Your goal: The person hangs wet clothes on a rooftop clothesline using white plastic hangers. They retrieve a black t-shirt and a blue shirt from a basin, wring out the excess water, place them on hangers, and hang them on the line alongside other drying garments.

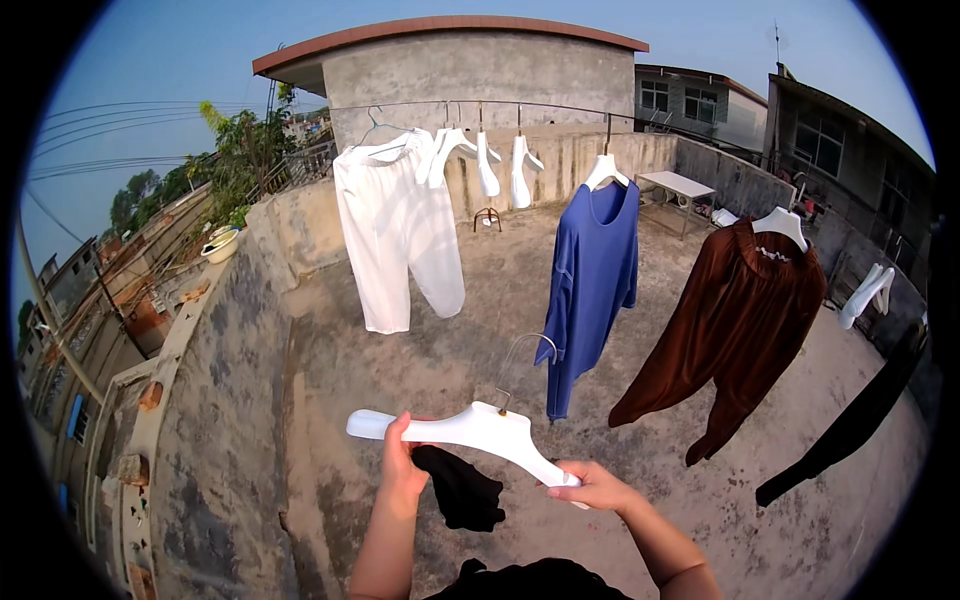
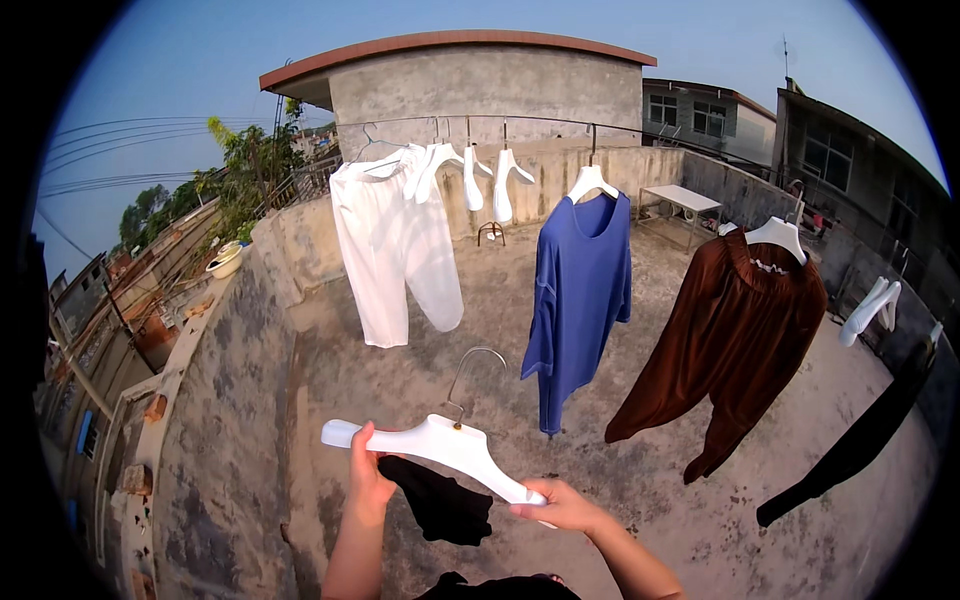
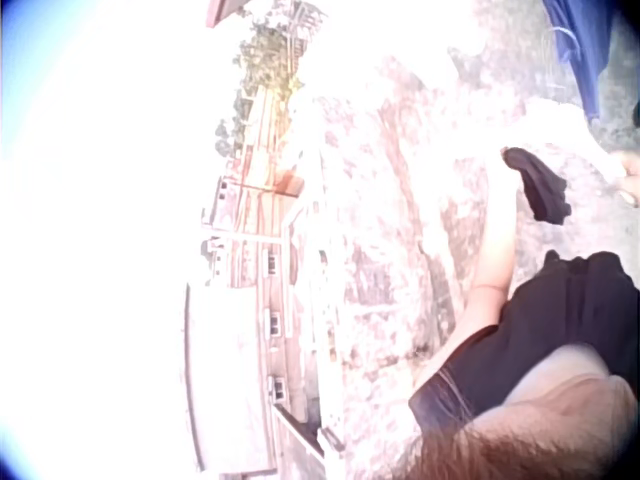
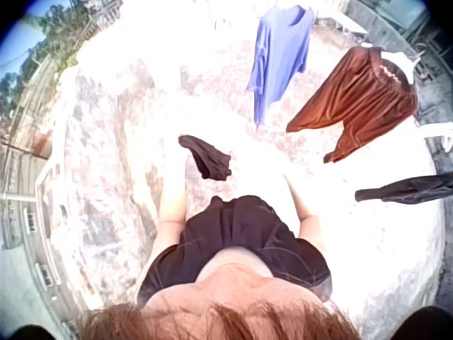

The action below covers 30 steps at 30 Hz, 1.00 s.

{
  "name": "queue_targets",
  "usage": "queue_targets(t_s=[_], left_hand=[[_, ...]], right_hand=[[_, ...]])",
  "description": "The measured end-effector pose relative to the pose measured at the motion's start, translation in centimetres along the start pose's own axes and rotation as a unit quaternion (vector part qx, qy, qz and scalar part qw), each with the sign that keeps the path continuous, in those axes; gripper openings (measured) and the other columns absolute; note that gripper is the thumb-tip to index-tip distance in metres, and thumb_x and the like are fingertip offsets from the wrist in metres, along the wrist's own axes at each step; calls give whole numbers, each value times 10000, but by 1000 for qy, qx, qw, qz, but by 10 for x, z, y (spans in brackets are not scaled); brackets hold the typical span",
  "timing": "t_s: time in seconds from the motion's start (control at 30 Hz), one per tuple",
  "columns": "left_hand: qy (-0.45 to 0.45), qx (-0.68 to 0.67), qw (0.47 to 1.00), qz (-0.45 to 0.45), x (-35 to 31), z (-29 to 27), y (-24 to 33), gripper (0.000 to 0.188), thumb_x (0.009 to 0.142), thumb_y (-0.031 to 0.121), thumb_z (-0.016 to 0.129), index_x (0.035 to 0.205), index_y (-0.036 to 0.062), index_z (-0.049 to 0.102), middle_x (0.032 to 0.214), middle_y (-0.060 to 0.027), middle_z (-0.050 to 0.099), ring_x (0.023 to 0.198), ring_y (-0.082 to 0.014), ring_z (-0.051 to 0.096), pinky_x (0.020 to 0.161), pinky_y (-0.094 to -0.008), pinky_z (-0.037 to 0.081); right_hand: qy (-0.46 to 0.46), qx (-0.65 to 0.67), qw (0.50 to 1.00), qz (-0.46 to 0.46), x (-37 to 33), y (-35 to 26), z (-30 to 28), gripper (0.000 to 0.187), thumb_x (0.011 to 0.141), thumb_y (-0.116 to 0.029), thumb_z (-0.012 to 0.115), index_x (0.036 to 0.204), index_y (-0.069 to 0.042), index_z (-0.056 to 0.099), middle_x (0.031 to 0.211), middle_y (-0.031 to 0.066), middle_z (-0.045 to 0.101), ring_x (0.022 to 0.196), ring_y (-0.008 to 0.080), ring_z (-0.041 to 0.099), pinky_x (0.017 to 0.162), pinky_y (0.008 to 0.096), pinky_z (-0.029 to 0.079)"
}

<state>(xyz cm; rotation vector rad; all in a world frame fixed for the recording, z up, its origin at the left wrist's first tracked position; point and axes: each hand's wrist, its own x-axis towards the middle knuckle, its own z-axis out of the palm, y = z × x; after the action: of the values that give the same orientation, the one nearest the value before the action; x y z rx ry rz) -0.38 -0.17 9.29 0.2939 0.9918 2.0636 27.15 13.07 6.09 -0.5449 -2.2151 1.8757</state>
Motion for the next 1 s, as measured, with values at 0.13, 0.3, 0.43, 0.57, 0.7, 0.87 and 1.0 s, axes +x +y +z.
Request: queue_targets(t_s=[0.13, 0.3, 0.43, 0.57, 0.7, 0.87, 1.0], left_hand=[[41, -36, 998, 39, -9, 20, 4, 366, 811, 383, 590, 842, 21, 631, 823, -73, 622, 780, -192, 554, 741, -339, 439], [-2, 19, 998, 61, -17, 29, -21, 327, 829, 347, 572, 844, 26, 632, 898, -76, 626, 918, -182, 534, 846, -321, 397], [-21, 8, 996, 88, -19, 42, -32, 274, 825, 292, 562, 856, 27, 622, 898, -86, 630, 916, -190, 543, 867, -318, 393], [-38, -15, 992, 117, -22, 40, -27, 273, 798, 292, 563, 845, 27, 610, 870, -100, 622, 868, -207, 561, 830, -336, 426], [-53, -63, 990, 117, -30, 41, -1, 294, 776, 316, 571, 827, 28, 604, 812, -93, 591, 829, -211, 563, 774, -344, 448], [-9, -82, 987, 140, -31, 43, 8, 279, 775, 302, 578, 827, 29, 603, 819, -76, 575, 820, -194, 552, 757, -330, 444], [17, -55, 985, 163, -22, 28, -1, 259, 788, 291, 575, 835, 39, 605, 868, -74, 589, 881, -182, 530, 827, -310, 404]], right_hand=[[122, -109, 986, -42, 19, -15, 8, 414, 852, -416, 653, 1005, -32, 641, 693, 59, 606, 641, 150, 575, 602, 281, 443], [292, -171, 938, -80, 55, -20, 25, 441, 857, -393, 646, 1071, -9, 609, 759, 133, 634, 680, 233, 618, 623, 344, 460], [481, -184, 807, -288, 75, -57, 34, 513, 858, -353, 641, 1227, -25, 501, 911, 186, 627, 742, 295, 608, 673, 361, 468], [387, -123, 881, -244, 75, -42, 27, 518, 851, -412, 628, 1183, -27, 531, 839, 176, 641, 729, 322, 635, 642, 363, 487], [275, -259, 878, -295, 63, -22, -2, 502, 871, -482, 551, 1133, -53, 571, 835, 143, 654, 759, 339, 641, 650, 386, 503], [339, -239, 895, -165, 59, 50, -26, 400, 921, -377, 537, 1130, -40, 583, 819, 124, 664, 731, 282, 656, 653, 367, 507], [426, -54, 903, -15, 47, 81, -34, 224, 962, -138, 491, 1108, 4, 584, 722, 44, 625, 620, 127, 584, 600, 274, 478]])
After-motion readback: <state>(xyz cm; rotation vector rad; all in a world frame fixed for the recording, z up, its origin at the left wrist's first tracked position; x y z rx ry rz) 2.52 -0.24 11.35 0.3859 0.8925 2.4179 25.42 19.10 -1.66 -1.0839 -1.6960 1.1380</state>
